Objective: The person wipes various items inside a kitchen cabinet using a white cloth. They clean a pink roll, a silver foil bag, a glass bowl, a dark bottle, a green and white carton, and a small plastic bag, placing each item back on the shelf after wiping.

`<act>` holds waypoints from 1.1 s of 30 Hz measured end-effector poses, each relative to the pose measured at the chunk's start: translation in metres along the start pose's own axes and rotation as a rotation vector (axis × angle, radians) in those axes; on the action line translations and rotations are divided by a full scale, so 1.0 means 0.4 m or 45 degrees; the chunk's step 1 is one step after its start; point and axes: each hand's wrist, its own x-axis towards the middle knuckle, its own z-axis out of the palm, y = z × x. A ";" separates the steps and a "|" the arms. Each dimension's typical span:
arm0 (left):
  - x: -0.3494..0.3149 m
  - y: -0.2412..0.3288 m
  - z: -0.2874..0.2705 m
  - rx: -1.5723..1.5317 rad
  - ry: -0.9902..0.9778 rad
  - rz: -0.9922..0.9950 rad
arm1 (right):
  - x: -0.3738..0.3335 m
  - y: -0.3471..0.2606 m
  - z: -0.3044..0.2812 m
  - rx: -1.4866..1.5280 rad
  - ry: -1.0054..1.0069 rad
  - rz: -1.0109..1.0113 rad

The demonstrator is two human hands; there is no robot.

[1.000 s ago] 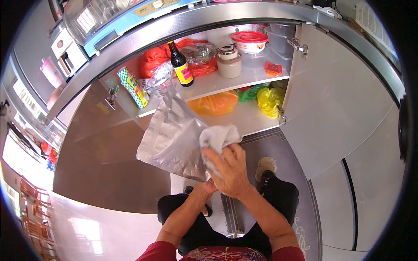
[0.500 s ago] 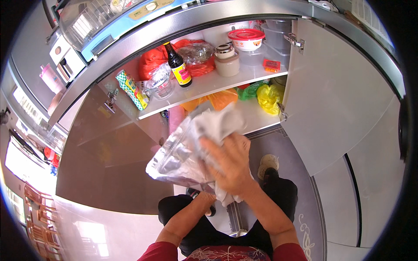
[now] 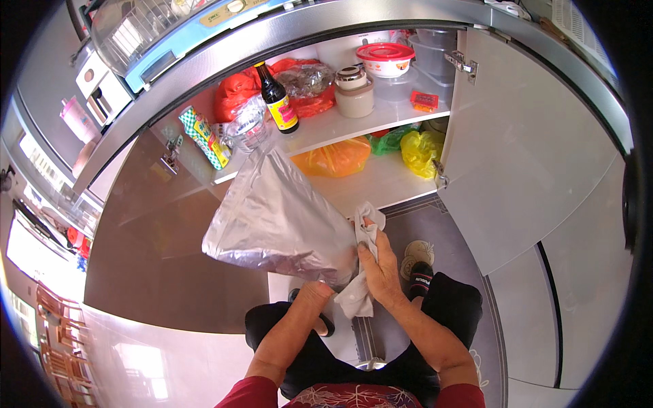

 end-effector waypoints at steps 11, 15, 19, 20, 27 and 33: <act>-0.025 0.003 -0.044 -0.072 -0.045 0.069 | 0.008 -0.027 -0.001 -0.420 -0.032 -0.188; -0.008 -0.005 -0.029 0.230 0.245 0.042 | 0.023 -0.003 -0.003 0.574 0.137 0.488; -0.001 0.007 -0.065 0.411 0.569 0.130 | 0.013 0.038 0.019 0.789 0.349 0.624; 0.000 0.013 -0.091 0.498 0.596 0.236 | 0.012 0.044 0.025 0.820 0.378 0.654; -0.017 -0.041 0.134 0.795 0.659 0.880 | 0.051 0.013 0.022 0.782 0.474 0.726; -0.034 0.012 0.061 0.713 0.509 0.726 | 0.041 -0.027 0.030 0.550 0.339 0.545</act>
